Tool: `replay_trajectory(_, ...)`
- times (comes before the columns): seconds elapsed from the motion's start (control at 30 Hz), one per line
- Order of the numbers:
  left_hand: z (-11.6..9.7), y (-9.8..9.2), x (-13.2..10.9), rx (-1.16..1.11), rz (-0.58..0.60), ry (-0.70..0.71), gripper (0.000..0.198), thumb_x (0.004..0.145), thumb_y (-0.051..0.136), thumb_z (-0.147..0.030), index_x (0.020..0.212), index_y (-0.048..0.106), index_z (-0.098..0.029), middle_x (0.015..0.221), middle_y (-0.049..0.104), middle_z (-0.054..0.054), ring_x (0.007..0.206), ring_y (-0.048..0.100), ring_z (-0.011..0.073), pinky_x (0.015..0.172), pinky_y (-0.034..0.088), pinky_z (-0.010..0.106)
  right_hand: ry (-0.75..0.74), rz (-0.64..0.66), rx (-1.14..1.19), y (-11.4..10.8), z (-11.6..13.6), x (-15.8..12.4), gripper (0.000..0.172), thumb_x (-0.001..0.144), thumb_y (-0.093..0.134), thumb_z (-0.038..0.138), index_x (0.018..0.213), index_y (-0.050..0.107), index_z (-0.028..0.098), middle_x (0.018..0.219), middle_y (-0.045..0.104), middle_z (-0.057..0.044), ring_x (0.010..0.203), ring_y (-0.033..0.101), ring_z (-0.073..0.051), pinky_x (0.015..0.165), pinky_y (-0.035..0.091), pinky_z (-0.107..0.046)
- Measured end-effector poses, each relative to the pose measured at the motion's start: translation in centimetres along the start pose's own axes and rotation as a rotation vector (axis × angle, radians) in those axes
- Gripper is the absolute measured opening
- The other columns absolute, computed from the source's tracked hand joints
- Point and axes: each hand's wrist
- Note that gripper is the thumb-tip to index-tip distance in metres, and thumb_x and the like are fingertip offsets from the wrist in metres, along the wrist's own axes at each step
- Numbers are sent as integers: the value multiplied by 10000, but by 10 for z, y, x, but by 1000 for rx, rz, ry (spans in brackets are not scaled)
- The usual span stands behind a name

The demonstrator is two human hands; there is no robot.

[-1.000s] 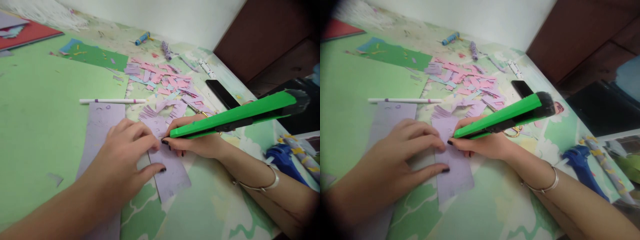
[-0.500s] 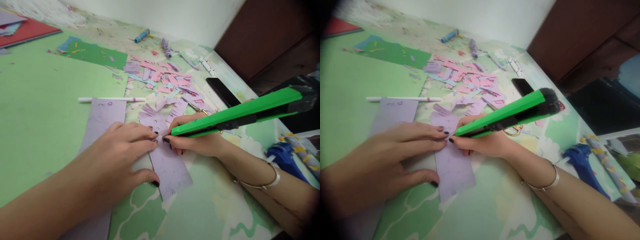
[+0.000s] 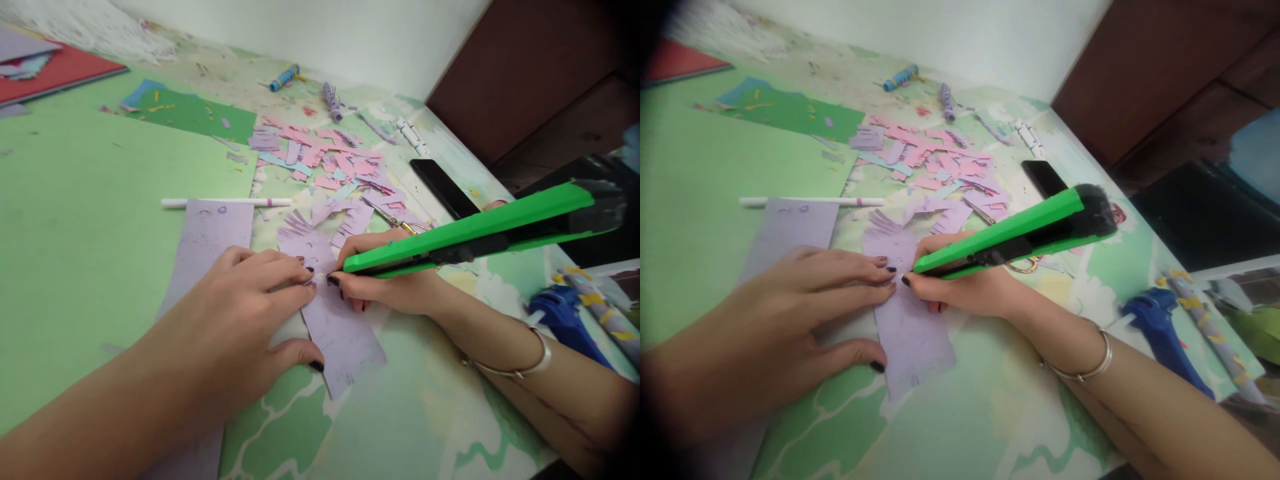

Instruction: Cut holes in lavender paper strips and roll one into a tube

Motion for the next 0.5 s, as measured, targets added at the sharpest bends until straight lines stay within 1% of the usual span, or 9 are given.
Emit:
replay_trajectory(0.13, -1, 0, 0, 24, 22, 2, 342, 690, 699, -423, 937, 653, -191, 979, 653, 64, 943, 588, 255, 829, 402, 419, 9, -1, 14, 1, 0, 0, 102, 761, 597, 224, 716, 582, 134, 505, 595, 21, 429, 572, -84, 408, 464, -158)
replay_trajectory(0.33, -2, 1, -1, 28, 8, -2, 346, 701, 683, -435, 954, 650, -200, 987, 646, 60, 959, 581, 257, 836, 404, 418, 7, -30, -17, 2, 1, 1, 94, 753, 598, 210, 697, 582, 136, 481, 588, 27, 406, 556, -80, 397, 459, -157)
replay_trajectory(0.5, -2, 1, 0, 41, 8, -10, 358, 706, 676, -444, 962, 648, -196, 986, 640, 64, 952, 579, 254, 836, 409, 418, -4, -37, 9, 4, 2, -1, 94, 745, 612, 208, 695, 584, 134, 476, 581, 25, 410, 553, -85, 388, 447, -161)
Point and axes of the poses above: each hand's wrist, its own x-axis towards the middle knuckle, its own y-axis out of the palm, z = x × y
